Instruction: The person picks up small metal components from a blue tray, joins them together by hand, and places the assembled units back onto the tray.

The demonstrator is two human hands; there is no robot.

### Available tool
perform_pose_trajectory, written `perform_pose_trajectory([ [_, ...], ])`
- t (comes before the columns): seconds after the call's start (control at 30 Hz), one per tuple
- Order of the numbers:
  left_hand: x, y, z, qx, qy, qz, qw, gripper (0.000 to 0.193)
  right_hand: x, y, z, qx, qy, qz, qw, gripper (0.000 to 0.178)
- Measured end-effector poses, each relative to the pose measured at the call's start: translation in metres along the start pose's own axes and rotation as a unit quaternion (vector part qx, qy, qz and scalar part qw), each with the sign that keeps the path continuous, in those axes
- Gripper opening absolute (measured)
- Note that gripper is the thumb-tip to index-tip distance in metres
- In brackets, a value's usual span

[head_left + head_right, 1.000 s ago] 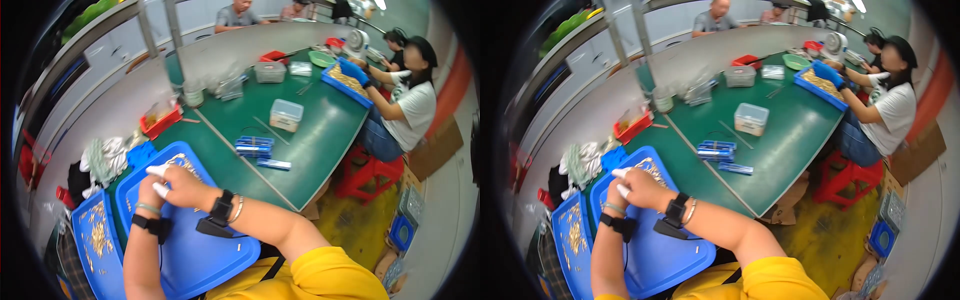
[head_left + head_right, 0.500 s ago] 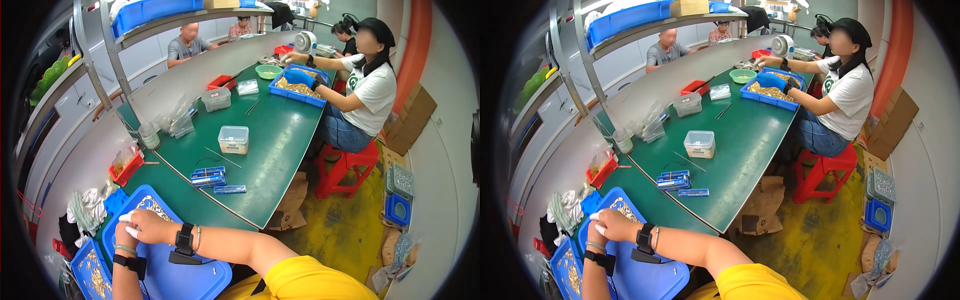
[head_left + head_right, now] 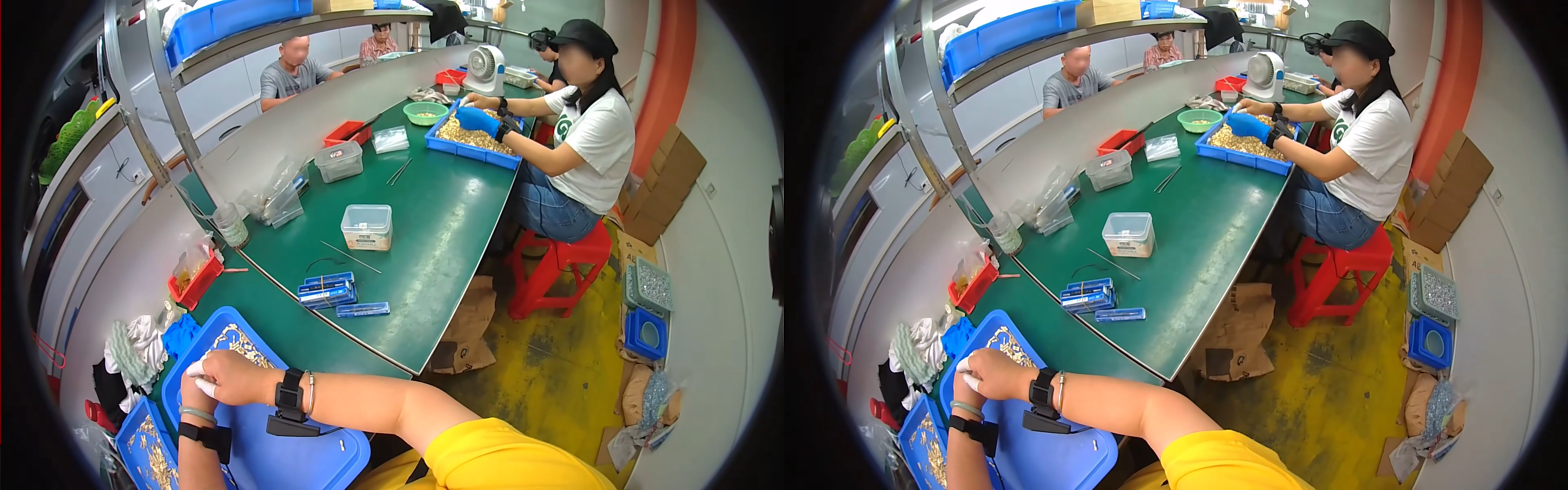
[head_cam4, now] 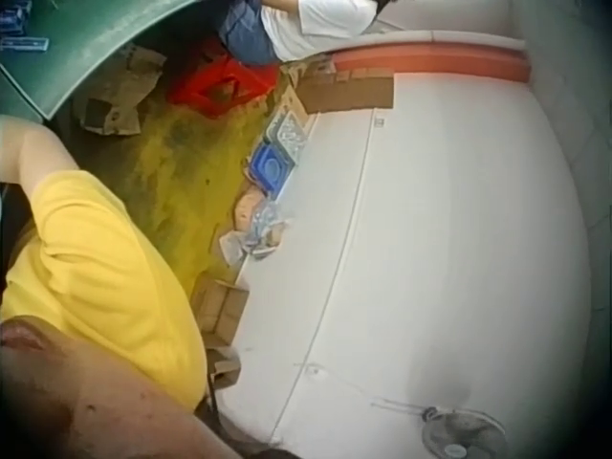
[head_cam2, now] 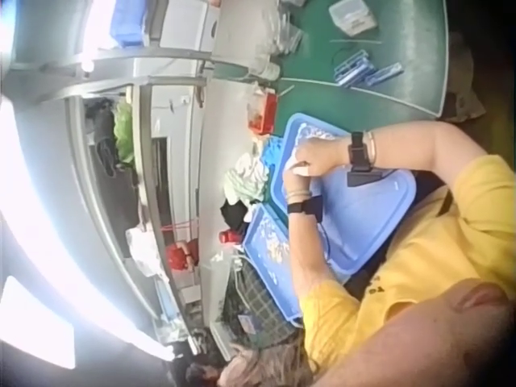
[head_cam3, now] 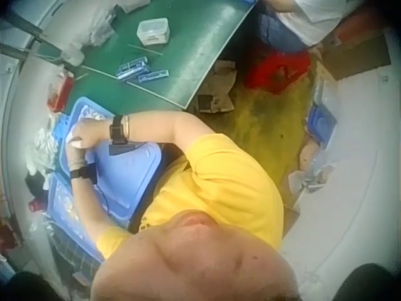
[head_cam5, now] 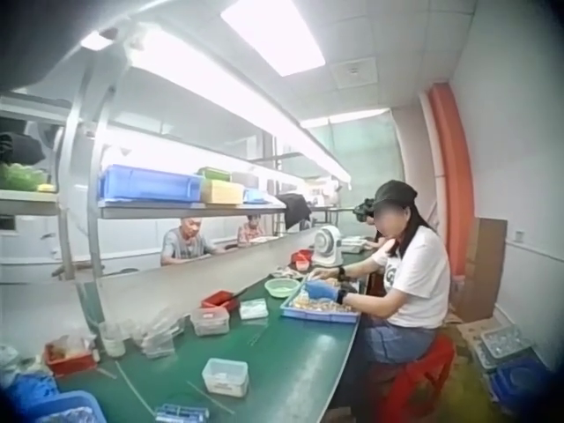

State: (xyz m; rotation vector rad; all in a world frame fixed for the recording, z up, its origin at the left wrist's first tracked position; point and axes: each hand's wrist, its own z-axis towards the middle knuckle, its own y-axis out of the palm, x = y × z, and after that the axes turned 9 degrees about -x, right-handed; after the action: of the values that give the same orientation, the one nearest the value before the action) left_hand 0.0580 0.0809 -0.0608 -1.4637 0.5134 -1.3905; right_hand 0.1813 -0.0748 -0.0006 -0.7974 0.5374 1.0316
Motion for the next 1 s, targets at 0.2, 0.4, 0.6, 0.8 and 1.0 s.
perform_pose_trajectory([
  [0.2, 0.002, -0.004, -0.003, 0.000, -0.058, -0.013, 0.998, 0.010, 0.004, 0.005, 0.000, 0.014, -0.025, -0.002, 1.000, 0.017],
  [0.4, 0.017, -0.013, 0.000, -0.030, -0.030, 0.170, 0.985, 0.012, 0.008, 0.005, 0.000, 0.008, -0.013, 0.001, 1.000, 0.016],
  [0.6, 0.007, -0.016, 0.000, -0.030, -0.057, 0.127, 0.990, 0.014, 0.009, 0.006, 0.002, 0.012, -0.015, -0.005, 1.000, 0.016],
  [0.8, 0.002, -0.011, 0.000, 0.012, -0.017, 0.208, 0.978, 0.012, 0.007, 0.008, 0.002, 0.003, -0.003, -0.008, 1.000, 0.018],
  [1.0, 0.057, -0.049, -0.011, -0.007, -0.129, 0.009, 0.992, 0.008, 0.010, 0.006, 0.001, 0.075, -0.065, -0.101, 0.990, 0.026],
])
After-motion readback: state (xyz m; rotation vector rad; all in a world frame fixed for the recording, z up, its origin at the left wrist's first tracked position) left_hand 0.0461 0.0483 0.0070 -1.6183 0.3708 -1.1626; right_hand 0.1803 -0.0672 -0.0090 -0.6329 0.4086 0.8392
